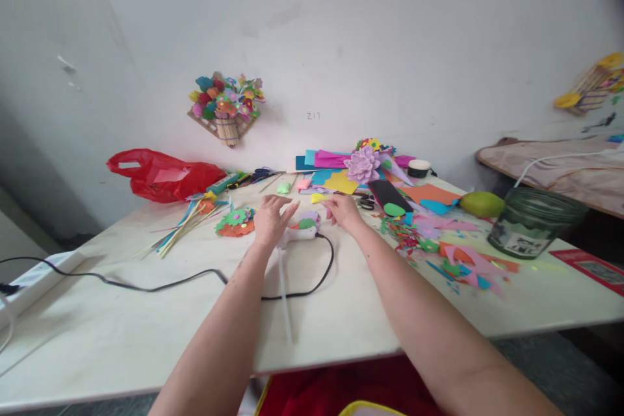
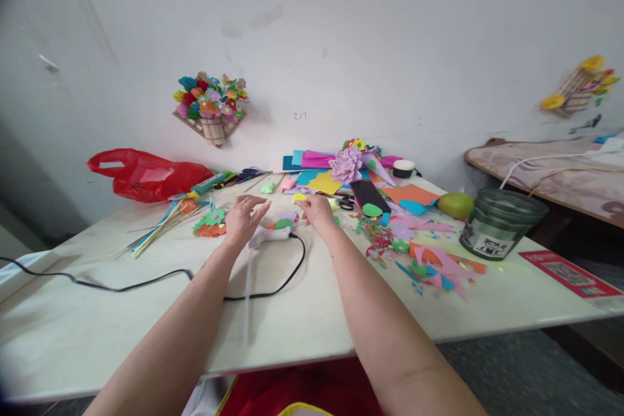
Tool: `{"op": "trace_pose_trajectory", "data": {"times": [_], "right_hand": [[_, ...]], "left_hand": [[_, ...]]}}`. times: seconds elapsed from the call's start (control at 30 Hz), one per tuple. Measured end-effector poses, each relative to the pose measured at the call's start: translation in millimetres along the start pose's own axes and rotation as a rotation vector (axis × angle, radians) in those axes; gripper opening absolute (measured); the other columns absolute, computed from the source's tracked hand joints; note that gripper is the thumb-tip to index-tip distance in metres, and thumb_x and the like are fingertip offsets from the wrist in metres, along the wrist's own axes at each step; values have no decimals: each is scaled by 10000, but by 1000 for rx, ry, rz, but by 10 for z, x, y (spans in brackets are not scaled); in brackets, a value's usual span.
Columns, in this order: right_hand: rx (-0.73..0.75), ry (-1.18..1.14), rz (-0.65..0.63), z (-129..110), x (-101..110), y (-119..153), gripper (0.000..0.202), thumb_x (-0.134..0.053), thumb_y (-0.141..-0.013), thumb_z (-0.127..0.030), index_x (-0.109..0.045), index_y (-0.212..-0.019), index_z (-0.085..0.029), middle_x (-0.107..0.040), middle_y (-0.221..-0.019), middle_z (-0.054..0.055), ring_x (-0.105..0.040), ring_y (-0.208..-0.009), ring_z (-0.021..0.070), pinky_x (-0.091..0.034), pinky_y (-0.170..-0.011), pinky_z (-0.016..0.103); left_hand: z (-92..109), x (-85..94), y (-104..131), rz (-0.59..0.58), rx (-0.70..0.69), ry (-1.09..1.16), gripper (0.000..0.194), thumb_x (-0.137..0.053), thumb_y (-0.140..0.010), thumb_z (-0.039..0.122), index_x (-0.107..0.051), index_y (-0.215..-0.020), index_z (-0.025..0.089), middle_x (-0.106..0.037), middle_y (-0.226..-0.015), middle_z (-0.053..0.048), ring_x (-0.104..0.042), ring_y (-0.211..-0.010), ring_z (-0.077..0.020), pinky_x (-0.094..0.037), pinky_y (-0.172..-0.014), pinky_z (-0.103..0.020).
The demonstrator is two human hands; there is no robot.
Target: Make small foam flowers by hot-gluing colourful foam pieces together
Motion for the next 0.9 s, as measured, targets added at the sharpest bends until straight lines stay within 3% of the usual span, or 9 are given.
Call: {"op": "trace_pose_trajectory", "data": {"times": [0.13, 0.2, 0.3, 0.47, 0.63, 0.77, 0.9], "right_hand": [[15, 2, 21, 55, -73, -36, 181, -591, -690, -327, -587, -646, -152, -587, -520, -10, -488, -389, 79, -370, -439, 188], [12, 3, 18, 86, -106, -61, 86, -559, -705, -234, -597, -705, -157, -610, -573, -9, -501, -419, 75, -370, -454, 181], [-3, 0, 21, 107, -109, -80, 159, -439, -779, -195, -594, -763, -162, -625, -623, -1, -502, -429, 68, -361, -454, 176], [-37, -19, -10, 61, -69, -42, 262, -363, -843, -296, -566, -737, -167, -586, -535, -16, -460, -354, 58, -345, -427, 178], [9, 67, -36, -5, -65, 0, 275, -527, -745, -418, -564, -640, -166, -571, -509, -20, -481, -378, 71, -366, -462, 192], [4, 122, 1, 14, -63, -22, 96, -560, -722, -255, -600, -712, -168, -617, -609, -6, -526, -482, 84, -381, -518, 191], [31, 145, 6, 0, -55, -35, 237, -382, -821, -195, -605, -749, -160, -630, -640, 14, -528, -485, 82, -378, -529, 192]], "left_hand": [[13, 4, 6, -6, 2, 11, 346, -444, -791, 485, -650, -828, 209, -643, -846, -55, -529, -922, -194, -445, -620, -256], [19, 7, 8, -9, -2, 11, 344, -442, -793, 483, -650, -824, 212, -643, -842, -54, -529, -922, -195, -443, -618, -257], [26, 10, 10, -13, -9, 1, 342, -440, -795, 482, -650, -820, 213, -645, -833, -51, -525, -927, -198, -439, -617, -259], [28, 10, 7, -16, -20, -11, 342, -438, -797, 479, -653, -809, 214, -647, -825, -52, -528, -921, -203, -430, -606, -262], [27, 4, 4, -39, -16, -5, 342, -433, -801, 475, -652, -824, 213, -647, -828, -52, -518, -935, -199, -431, -598, -252], [28, 3, 2, -42, -19, -2, 345, -431, -802, 475, -653, -825, 211, -648, -828, -54, -516, -935, -198, -432, -601, -254], [26, 4, 2, -42, -21, 6, 350, -431, -801, 478, -657, -821, 211, -647, -819, -56, -518, -932, -199, -432, -601, -254]]}}
Point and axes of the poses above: each hand's wrist, its own y-axis away from the middle knuckle, its own x-axis out of the back of the hand, z = x × y, the point moved 4 cm from there along -y, towards the middle knuckle
